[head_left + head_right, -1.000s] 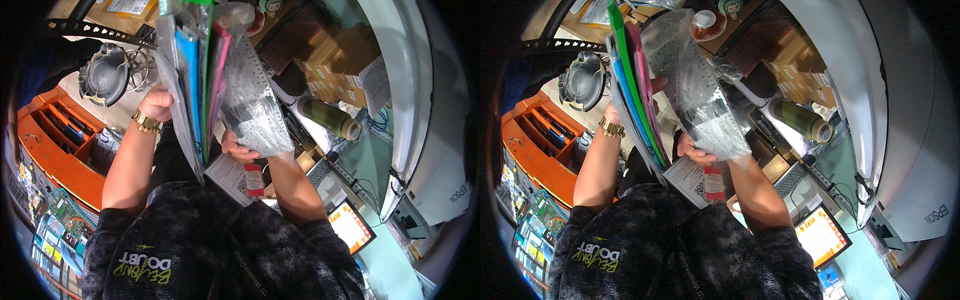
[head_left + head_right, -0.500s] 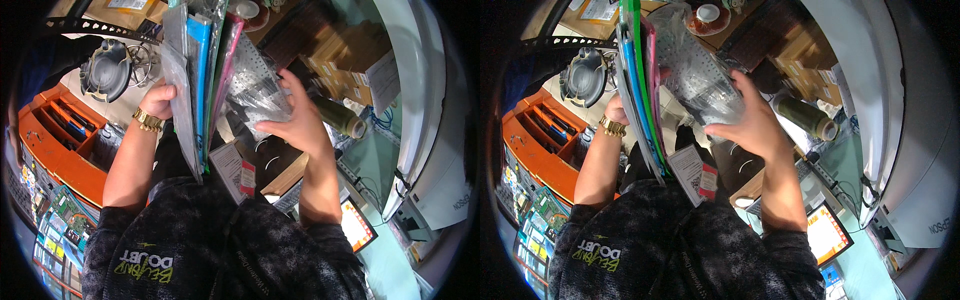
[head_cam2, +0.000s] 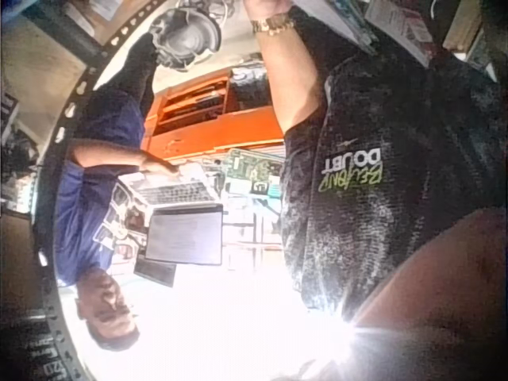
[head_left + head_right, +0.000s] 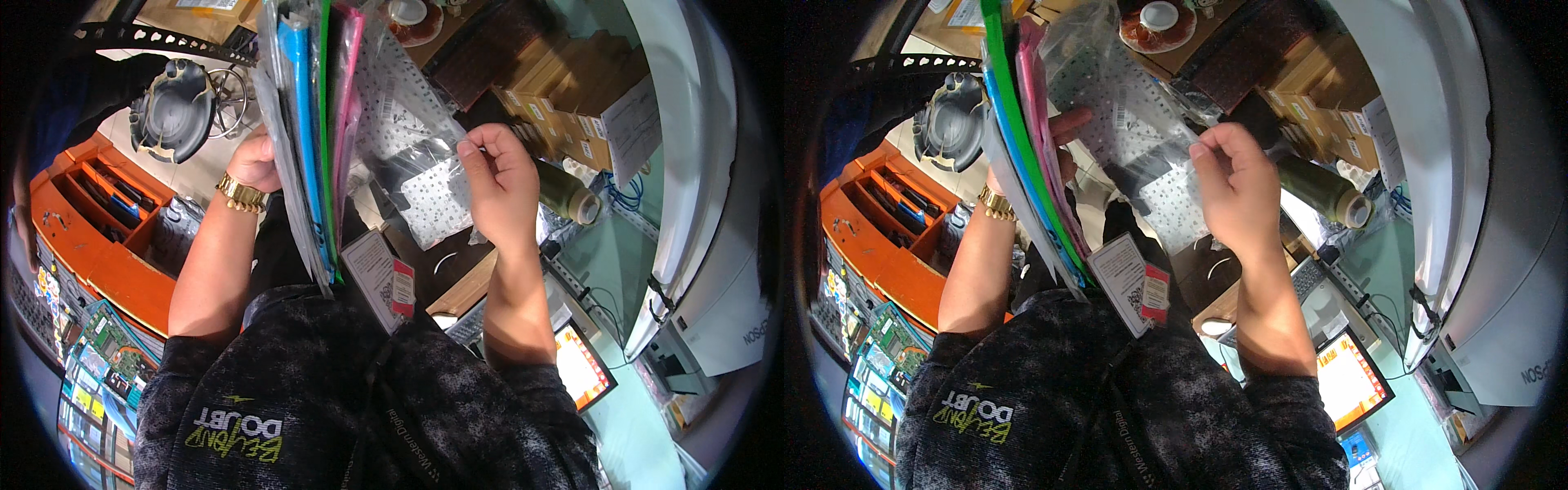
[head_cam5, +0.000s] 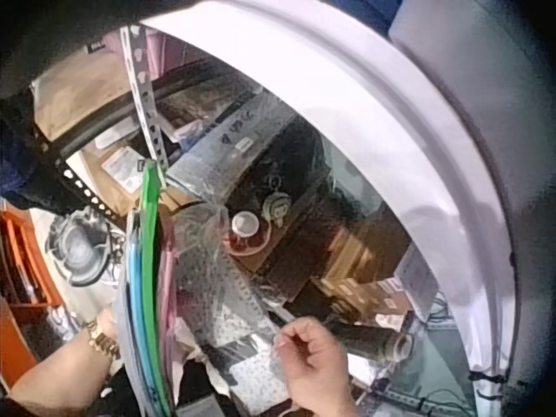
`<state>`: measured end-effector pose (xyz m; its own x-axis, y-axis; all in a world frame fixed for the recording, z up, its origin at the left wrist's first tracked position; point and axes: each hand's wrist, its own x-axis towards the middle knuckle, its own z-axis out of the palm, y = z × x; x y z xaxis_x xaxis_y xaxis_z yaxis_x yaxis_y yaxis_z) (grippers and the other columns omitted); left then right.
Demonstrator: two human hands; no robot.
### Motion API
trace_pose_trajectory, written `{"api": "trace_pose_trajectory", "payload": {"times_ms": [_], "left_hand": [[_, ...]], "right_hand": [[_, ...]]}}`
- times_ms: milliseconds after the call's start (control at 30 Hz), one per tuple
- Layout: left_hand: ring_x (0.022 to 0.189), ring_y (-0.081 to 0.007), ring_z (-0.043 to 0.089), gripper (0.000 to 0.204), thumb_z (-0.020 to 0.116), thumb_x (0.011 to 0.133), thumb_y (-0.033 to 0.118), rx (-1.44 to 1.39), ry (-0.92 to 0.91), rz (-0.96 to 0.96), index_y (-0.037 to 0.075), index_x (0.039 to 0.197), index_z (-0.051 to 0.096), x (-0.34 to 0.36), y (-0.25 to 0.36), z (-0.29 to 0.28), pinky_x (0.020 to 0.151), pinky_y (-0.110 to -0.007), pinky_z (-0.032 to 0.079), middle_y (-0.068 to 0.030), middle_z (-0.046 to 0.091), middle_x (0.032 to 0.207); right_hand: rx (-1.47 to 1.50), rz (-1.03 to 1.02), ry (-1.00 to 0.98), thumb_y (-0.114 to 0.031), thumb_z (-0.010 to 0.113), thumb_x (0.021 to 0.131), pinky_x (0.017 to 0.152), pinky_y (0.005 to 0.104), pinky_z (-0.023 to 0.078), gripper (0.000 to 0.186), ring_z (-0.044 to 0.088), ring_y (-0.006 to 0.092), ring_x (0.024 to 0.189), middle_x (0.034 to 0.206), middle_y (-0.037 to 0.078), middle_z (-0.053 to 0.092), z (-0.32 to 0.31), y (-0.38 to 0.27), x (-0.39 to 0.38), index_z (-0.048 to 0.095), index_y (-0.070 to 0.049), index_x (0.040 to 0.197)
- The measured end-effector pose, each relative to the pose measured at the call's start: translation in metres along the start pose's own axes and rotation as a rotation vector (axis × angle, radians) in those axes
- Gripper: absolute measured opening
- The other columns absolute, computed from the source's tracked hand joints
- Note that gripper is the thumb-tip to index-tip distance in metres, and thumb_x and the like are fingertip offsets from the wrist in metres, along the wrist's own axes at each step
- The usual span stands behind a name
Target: The person manipulates the internal keyboard and motherboard of a laptop, then moves to a storage shelf to select and compare a new replacement keyboard.
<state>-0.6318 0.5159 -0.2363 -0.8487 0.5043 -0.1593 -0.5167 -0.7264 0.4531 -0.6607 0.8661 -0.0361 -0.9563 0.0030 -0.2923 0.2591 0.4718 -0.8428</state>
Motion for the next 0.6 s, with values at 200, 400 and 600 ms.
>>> {"api": "trace_pose_trajectory", "payload": {"times_ms": [200,400,600], "left_hand": [[0.129,-0.0315,0.079,0.095,0.099,0.085,0.044,-0.092,0.016,-0.087,-0.001,0.159,0.063,-0.004,0.009,0.003,0.114,-0.049,0.063,-0.0178,0.078,0.146],[0.128,-0.0316,0.079,0.093,0.099,0.085,0.047,-0.083,0.037,-0.115,-0.001,0.158,0.065,-0.005,0.012,0.008,0.113,-0.048,0.064,-0.0179,0.079,0.145],[0.130,-0.0328,0.078,0.089,0.097,0.087,0.050,-0.148,0.075,-0.096,0.001,0.155,0.068,-0.008,0.011,0.010,0.116,-0.050,0.061,-0.0166,0.079,0.145]], "right_hand": [[0.064,0.001,-0.006,-0.009,0.075,0.109,0.068,0.0259,0.045,0.007,0.056,0.0032,0.076,0.083,-0.006,0.067,-0.003,0.004,-0.001,0.072,-0.003,0.106],[0.201,0.016,-0.096,-0.014,0.074,0.112,0.083,0.0249,0.050,0.017,0.062,0.0059,0.094,0.106,0.001,0.072,-0.001,-0.006,-0.002,0.069,-0.002,0.124],[1.045,0.607,-0.563,-0.069,0.043,0.121,0.116,0.0386,0.048,0.083,0.065,0.0210,0.130,0.142,0.011,0.073,0.026,0.073,0.013,0.060,0.004,0.156]]}}
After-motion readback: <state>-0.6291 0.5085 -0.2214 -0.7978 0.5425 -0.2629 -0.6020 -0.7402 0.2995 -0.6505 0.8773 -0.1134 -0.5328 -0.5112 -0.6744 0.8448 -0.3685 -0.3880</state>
